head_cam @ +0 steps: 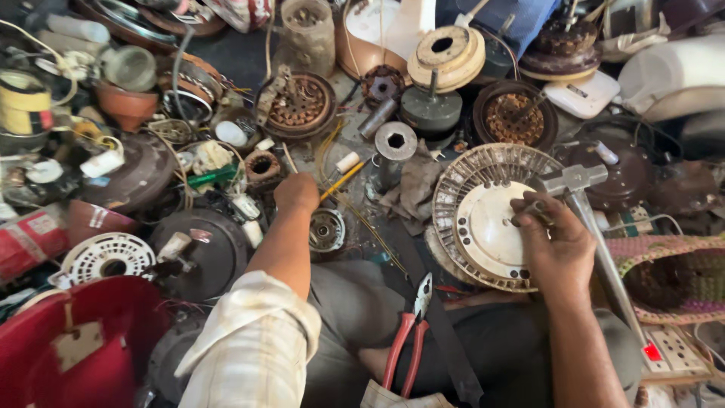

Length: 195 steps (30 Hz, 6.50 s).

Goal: The person sits on the floor among scrap fan and motor parts and strips a fan motor: they hammer the armature out of the fan housing, wipe the housing and cover with a cloth, and reposition the parts. They then handle the motor wires and use a screwdriver on the fan cover assembly.

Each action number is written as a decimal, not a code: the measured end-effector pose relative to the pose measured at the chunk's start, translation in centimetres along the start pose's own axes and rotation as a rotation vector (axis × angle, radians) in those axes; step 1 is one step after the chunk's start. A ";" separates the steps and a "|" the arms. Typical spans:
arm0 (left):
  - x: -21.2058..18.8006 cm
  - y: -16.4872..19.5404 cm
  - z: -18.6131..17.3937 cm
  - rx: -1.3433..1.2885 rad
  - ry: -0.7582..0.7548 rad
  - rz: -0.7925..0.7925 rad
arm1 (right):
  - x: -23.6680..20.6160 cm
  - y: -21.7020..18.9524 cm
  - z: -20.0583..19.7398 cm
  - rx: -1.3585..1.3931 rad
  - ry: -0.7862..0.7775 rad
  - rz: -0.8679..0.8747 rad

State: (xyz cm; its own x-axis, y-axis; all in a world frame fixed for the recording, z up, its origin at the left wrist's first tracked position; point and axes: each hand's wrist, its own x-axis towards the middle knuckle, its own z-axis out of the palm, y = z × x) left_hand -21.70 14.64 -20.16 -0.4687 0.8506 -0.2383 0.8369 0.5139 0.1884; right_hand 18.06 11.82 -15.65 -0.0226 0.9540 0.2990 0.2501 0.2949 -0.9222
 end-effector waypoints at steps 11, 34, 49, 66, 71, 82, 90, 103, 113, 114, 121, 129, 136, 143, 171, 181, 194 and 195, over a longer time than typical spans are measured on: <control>3.0 -0.2 4.3 0.287 -0.034 0.128 | 0.2 2.0 -0.3 0.096 0.112 -0.029; 2.9 0.2 5.6 0.379 -0.071 0.042 | -1.9 6.2 -8.7 0.482 0.660 0.313; 2.6 1.4 3.9 0.048 0.007 0.016 | -1.7 6.1 -8.3 0.426 0.635 0.391; 0.1 0.7 2.6 -0.100 0.189 0.071 | -2.3 7.3 -8.5 0.414 0.613 0.347; 0.1 0.8 2.5 -0.107 0.214 0.072 | -2.2 7.5 -8.4 0.405 0.620 0.351; 0.9 1.0 3.4 -0.160 0.148 0.042 | -1.9 7.2 -8.2 0.329 0.598 0.368; 1.1 0.7 3.3 -0.097 0.158 0.100 | -6.7 1.1 -4.9 -0.138 0.142 -0.042; -3.6 -10.5 -2.8 -0.028 0.090 0.132 | -6.9 -1.9 -3.4 -0.451 -0.026 -0.092; -5.6 -13.9 -0.2 -0.143 -0.209 0.306 | -7.5 -1.8 -3.2 -0.706 -0.081 -0.113; -5.5 -13.7 -0.3 -0.066 -0.235 0.291 | -7.4 -2.0 -3.1 -0.704 -0.083 -0.109; -5.6 -12.3 -1.4 0.178 -0.267 0.201 | -7.2 -3.1 -3.0 -0.600 -0.141 -0.185; -5.2 -11.8 -1.2 0.421 -0.329 0.361 | -7.2 -3.1 -3.1 -0.667 -0.124 -0.189; -6.6 -11.8 -1.6 -0.327 0.018 0.210 | -7.4 -2.6 -3.5 -0.703 -0.184 -0.227; -13.7 -9.0 -10.2 -0.832 0.845 0.678 | -8.7 -5.7 -2.9 -0.438 0.119 -0.232; -15.5 24.8 -1.9 -0.959 0.025 1.076 | 7.0 -15.4 -5.8 0.340 0.153 -0.651; -15.5 24.4 -2.4 -0.974 0.132 1.153 | 7.8 -15.4 -6.1 0.345 0.083 -0.695; -14.8 24.7 -2.2 -0.906 0.044 1.094 | 6.3 -17.8 -6.3 -0.046 0.196 -0.837; -14.5 24.4 -1.9 -0.908 -0.034 1.031 | 6.1 -18.5 -6.7 -0.147 0.207 -0.863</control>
State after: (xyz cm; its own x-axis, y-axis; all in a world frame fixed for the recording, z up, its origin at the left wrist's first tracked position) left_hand 4.97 15.02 -10.25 0.2643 0.8915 0.3679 0.3151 -0.4404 0.8407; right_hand 19.81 11.88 4.85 -0.0885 0.3703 0.9247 0.3487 0.8811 -0.3195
